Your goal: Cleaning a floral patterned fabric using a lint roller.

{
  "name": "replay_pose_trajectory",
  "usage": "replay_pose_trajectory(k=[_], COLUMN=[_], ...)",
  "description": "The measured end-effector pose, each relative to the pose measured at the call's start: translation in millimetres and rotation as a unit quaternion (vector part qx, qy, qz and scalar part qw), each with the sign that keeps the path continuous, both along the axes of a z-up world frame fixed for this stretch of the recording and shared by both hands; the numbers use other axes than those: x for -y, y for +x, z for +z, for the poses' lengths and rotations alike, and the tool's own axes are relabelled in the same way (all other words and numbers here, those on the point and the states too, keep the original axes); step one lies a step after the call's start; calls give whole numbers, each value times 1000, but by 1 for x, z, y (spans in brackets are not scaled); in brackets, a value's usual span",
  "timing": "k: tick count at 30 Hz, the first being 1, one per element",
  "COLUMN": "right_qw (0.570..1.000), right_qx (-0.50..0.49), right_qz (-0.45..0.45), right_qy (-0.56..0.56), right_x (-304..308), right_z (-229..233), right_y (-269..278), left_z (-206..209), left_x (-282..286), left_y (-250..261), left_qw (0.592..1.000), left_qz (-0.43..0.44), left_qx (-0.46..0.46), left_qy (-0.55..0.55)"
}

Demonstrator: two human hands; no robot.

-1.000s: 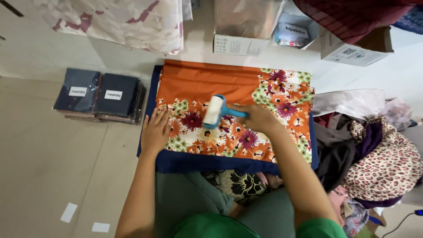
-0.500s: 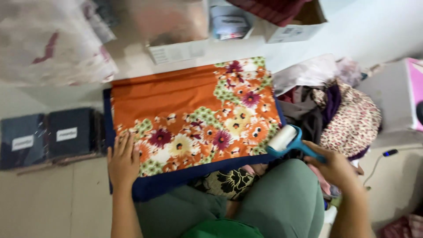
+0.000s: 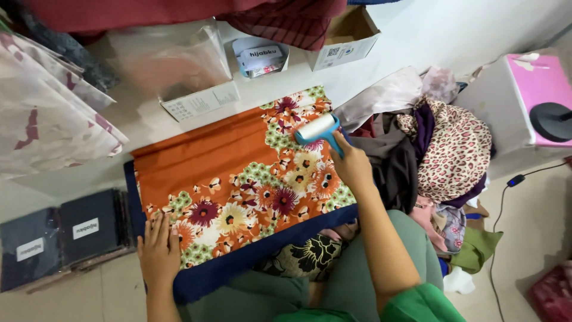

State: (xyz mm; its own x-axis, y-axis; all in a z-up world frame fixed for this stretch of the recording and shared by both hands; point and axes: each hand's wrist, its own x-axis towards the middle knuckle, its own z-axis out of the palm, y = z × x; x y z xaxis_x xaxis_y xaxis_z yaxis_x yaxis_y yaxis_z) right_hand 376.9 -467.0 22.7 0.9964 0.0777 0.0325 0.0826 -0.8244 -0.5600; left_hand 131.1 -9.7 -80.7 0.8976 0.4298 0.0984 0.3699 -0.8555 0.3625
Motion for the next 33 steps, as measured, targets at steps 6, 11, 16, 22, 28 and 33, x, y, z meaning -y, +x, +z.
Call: replay_pose_trajectory(k=[6, 11, 16, 22, 28, 33], right_qw=[999, 992, 998, 955, 960, 958], right_qx=[-4, -48, -24, 205, 199, 26], right_qz=[-42, -94, -42, 55, -18, -48], right_qy=[-25, -65, -44, 208, 194, 281], right_x=[68, 104, 124, 85, 29, 13], right_z=[7, 23, 21, 100, 185, 199], right_y=[-110, -174, -143, -38, 47, 81], left_z=[-7, -1, -3, -5, 4, 16], left_x=[-4, 2, 1, -8, -4, -1], left_y=[0, -1, 1, 11, 7, 6], left_qw=[999, 1000, 999, 993, 994, 994], left_qz=[-15, -2, 13, 52, 47, 32], left_qx=[26, 12, 0, -107, -100, -100], left_qy=[24, 21, 40, -1, 2, -42])
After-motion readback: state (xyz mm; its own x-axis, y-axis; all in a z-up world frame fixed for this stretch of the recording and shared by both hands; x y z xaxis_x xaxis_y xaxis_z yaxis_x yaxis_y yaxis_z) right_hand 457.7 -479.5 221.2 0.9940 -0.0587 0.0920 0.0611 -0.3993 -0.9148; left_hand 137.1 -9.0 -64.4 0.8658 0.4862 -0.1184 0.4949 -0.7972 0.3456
